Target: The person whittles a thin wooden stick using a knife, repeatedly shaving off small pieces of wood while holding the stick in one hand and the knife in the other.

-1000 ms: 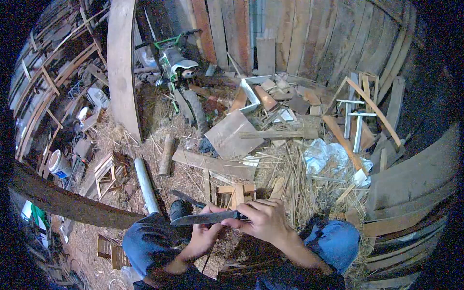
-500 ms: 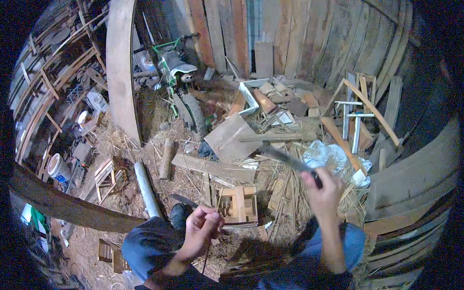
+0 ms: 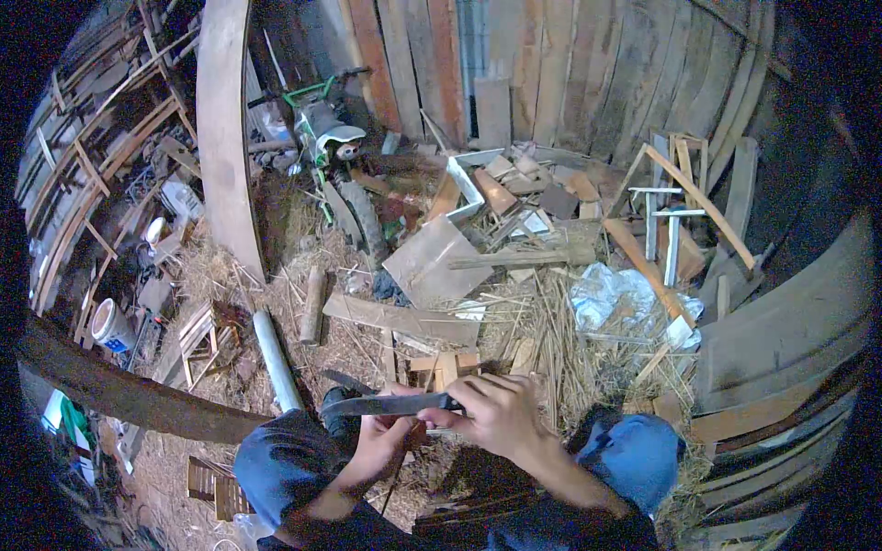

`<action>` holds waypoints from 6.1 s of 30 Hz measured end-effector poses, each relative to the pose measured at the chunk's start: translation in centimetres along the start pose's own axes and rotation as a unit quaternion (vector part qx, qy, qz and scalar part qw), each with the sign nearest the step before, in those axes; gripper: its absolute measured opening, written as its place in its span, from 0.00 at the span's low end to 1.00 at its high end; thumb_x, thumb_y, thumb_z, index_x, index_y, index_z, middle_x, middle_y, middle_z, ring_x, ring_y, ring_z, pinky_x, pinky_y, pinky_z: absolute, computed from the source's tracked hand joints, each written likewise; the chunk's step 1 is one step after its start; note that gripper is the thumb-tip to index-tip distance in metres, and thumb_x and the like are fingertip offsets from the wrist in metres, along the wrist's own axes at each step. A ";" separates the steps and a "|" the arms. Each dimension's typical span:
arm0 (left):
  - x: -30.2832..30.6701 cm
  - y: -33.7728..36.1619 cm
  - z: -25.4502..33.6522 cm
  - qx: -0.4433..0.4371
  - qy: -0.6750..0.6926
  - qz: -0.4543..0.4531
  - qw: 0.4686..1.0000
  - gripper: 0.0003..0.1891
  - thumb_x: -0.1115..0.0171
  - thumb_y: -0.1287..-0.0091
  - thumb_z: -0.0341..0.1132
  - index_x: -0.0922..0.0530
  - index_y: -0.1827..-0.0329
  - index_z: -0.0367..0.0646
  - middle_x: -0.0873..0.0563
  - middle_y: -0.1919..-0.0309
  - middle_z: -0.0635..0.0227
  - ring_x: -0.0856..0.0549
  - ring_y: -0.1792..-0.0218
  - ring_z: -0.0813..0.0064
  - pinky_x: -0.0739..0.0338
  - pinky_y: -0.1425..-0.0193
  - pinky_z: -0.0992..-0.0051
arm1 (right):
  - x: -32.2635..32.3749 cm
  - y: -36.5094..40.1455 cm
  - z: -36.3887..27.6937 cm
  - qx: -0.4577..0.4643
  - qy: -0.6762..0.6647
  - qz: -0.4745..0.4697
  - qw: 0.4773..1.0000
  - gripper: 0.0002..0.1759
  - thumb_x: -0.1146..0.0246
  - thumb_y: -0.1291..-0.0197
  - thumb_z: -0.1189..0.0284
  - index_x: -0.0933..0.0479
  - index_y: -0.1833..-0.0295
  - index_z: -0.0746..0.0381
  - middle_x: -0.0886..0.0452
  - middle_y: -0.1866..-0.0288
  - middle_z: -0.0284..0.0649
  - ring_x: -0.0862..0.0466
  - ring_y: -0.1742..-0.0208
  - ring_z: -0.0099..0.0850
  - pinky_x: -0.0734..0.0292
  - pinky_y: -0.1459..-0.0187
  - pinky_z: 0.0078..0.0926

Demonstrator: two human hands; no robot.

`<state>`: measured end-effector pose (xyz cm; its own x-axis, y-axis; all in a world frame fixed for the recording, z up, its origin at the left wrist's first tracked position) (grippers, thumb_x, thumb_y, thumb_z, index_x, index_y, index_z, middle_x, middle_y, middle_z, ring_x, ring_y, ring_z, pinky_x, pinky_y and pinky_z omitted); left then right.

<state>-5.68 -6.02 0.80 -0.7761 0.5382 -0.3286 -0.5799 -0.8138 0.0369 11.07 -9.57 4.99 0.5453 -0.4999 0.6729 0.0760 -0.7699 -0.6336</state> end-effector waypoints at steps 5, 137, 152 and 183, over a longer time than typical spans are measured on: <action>-1.1 0.3 1.4 -0.028 -0.030 0.013 0.999 0.08 0.47 0.30 0.26 0.28 0.49 0.38 0.24 0.74 0.75 0.30 0.78 0.90 0.39 0.77 0.86 | 0.3 -0.5 -0.3 0.031 -0.007 0.012 0.999 0.23 0.30 0.54 0.48 0.24 0.78 0.57 0.27 0.85 0.32 0.24 0.84 0.28 0.32 0.81 0.25; 0.1 0.2 0.8 0.008 0.029 0.029 0.999 0.03 0.48 0.28 0.31 0.32 0.60 0.43 0.32 0.81 0.78 0.36 0.82 0.89 0.45 0.82 0.83 | 0.5 -0.2 0.7 -0.023 0.010 -0.036 0.999 0.21 0.29 0.54 0.51 0.22 0.75 0.59 0.22 0.82 0.35 0.20 0.81 0.30 0.29 0.79 0.28; 1.4 1.0 2.0 0.039 0.050 0.081 0.995 0.07 0.47 0.27 0.34 0.28 0.52 0.42 0.26 0.78 0.75 0.33 0.82 0.89 0.42 0.81 0.84 | 2.5 2.3 3.8 -0.183 0.036 0.024 0.982 0.20 0.33 0.45 0.54 0.22 0.70 0.62 0.22 0.80 0.38 0.22 0.81 0.35 0.30 0.78 0.32; 2.0 0.5 2.4 -0.061 -0.015 0.065 0.996 0.07 0.46 0.28 0.32 0.24 0.54 0.39 0.29 0.80 0.78 0.36 0.84 0.90 0.46 0.84 0.84 | 5.2 -1.4 6.0 -0.278 0.102 0.061 0.953 0.20 0.33 0.47 0.53 0.21 0.72 0.59 0.21 0.79 0.40 0.21 0.79 0.36 0.29 0.78 0.32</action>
<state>-8.12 -4.88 2.41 -0.8510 0.4316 -0.2993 -0.4414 -0.8965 -0.0380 18.80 -8.67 7.09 0.3441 -0.6215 0.7039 -0.4624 -0.7646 -0.4490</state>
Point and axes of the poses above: each hand's wrist, its own y-axis away from the middle knuckle, its own x-axis out of the back of the hand, z = x × y, the point moved 2 cm from there along -y, towards the middle knuckle
